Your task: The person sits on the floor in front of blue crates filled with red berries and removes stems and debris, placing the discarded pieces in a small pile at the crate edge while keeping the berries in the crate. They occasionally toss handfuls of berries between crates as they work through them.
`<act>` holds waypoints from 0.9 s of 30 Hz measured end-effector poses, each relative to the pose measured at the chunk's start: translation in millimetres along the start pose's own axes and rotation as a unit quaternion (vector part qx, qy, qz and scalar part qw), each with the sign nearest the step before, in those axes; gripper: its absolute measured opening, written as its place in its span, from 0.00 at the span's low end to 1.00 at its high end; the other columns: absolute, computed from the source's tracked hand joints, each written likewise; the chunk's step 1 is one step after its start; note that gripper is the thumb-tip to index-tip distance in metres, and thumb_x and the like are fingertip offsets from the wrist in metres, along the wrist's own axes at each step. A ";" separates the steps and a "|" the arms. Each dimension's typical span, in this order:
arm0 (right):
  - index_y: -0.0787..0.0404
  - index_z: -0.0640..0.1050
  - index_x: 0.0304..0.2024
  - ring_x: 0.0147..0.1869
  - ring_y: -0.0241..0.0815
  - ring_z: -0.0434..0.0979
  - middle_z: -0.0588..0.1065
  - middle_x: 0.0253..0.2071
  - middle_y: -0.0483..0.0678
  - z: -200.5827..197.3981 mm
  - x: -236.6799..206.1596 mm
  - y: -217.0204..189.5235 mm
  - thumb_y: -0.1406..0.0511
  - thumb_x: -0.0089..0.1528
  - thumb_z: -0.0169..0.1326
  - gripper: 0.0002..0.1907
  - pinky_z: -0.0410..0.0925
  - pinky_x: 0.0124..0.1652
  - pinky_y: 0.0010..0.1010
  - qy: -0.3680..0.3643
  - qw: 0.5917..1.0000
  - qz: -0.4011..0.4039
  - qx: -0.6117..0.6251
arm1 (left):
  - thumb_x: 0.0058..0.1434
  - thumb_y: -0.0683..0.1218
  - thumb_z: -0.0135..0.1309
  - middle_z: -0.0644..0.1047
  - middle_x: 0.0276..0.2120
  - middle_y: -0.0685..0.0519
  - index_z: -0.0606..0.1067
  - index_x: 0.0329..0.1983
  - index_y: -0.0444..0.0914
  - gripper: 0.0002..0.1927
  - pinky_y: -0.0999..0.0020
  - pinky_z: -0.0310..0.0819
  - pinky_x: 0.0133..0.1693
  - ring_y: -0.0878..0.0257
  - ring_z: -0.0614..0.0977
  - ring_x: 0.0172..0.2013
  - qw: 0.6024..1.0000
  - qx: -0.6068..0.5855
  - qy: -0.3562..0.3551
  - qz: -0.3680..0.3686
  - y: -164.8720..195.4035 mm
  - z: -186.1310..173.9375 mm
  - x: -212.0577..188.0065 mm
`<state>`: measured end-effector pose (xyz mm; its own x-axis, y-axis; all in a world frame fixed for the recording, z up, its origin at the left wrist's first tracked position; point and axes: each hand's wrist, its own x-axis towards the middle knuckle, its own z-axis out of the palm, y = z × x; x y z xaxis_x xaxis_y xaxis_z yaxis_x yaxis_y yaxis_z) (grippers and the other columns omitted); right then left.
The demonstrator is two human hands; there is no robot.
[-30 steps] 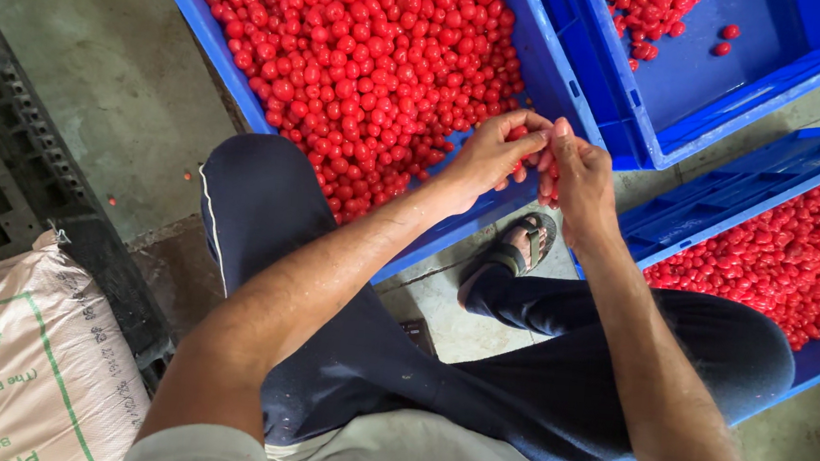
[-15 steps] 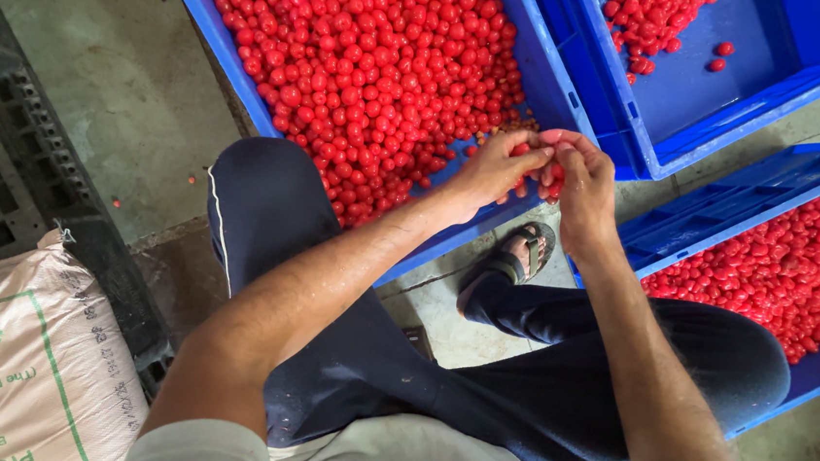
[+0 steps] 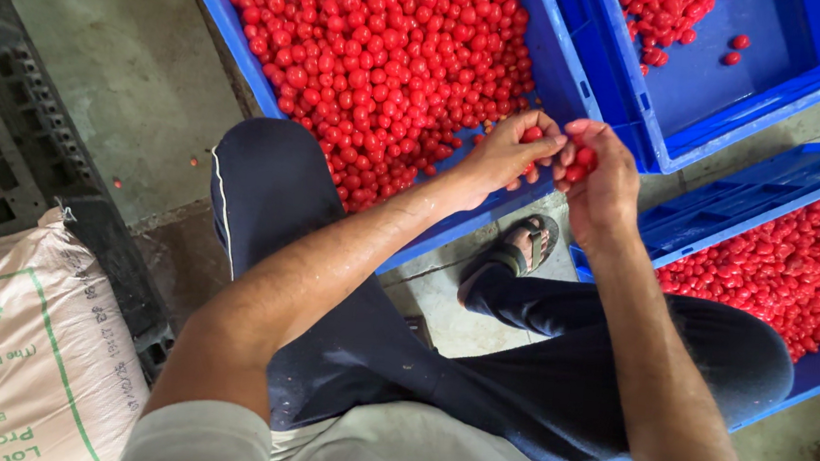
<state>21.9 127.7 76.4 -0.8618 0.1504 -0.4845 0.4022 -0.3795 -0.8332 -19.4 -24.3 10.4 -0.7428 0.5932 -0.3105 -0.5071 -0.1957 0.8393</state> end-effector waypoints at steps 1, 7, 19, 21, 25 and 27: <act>0.58 0.75 0.40 0.28 0.37 0.72 0.73 0.27 0.44 -0.8 0.7 -0.6 0.60 0.71 0.44 0.12 0.63 0.28 0.27 0.017 1.000 0.005 0.006 | 0.70 0.51 0.55 0.75 0.29 0.59 0.74 0.43 0.41 0.09 0.77 0.61 0.21 0.72 0.75 0.25 1.000 0.019 0.011 -0.006 -2.5 -0.8 1.5; 0.56 0.69 0.31 0.29 0.38 0.74 0.76 0.31 0.46 -7.7 3.7 0.7 0.59 0.72 0.50 0.15 0.64 0.29 0.29 0.007 0.999 -0.025 -0.019 | 0.70 0.52 0.37 0.77 0.32 0.56 0.76 0.50 0.43 0.18 0.75 0.66 0.19 0.70 0.77 0.23 0.997 -0.012 0.047 -0.067 -12.9 -5.0 4.8; 0.58 0.77 0.49 0.30 0.29 0.72 0.76 0.31 0.42 5.9 -1.2 2.6 0.66 0.68 0.53 0.08 0.64 0.29 0.20 -0.039 0.986 0.007 -0.159 | 0.71 0.53 0.47 0.76 0.24 0.55 0.73 0.55 0.39 0.17 0.76 0.59 0.16 0.70 0.73 0.18 0.999 -0.045 0.004 -0.007 5.1 -7.5 3.1; 0.59 0.77 0.50 0.31 0.30 0.72 0.77 0.32 0.42 7.7 -2.9 2.8 0.64 0.68 0.54 0.09 0.63 0.30 0.21 -0.092 0.980 -0.001 -0.174 | 0.70 0.53 0.48 0.74 0.23 0.56 0.74 0.56 0.39 0.18 0.76 0.57 0.15 0.71 0.72 0.17 0.999 -0.035 -0.005 -0.011 7.6 -6.4 3.1; 0.61 0.75 0.46 0.30 0.31 0.72 0.76 0.32 0.43 9.5 -3.7 3.3 0.60 0.71 0.55 0.11 0.63 0.29 0.21 -0.111 0.975 -0.036 -0.188 | 0.68 0.56 0.49 0.71 0.19 0.57 0.75 0.52 0.39 0.19 0.77 0.54 0.14 0.71 0.69 0.15 0.998 -0.047 -0.025 -0.040 12.8 -9.3 6.4; 0.62 0.76 0.44 0.28 0.31 0.71 0.74 0.30 0.43 8.9 -3.0 3.0 0.56 0.72 0.53 0.15 0.63 0.28 0.21 -0.067 0.967 -0.068 -0.235 | 0.70 0.57 0.51 0.73 0.22 0.56 0.74 0.50 0.37 0.19 0.76 0.58 0.17 0.71 0.73 0.19 0.996 -0.082 0.021 -0.035 15.7 -13.8 9.6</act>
<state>22.9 118.0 77.7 -0.9364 0.0375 -0.3489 0.3509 0.0977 -0.9313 -40.5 -32.4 14.5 -0.7191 0.5768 -0.3877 -0.6208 -0.2823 0.7314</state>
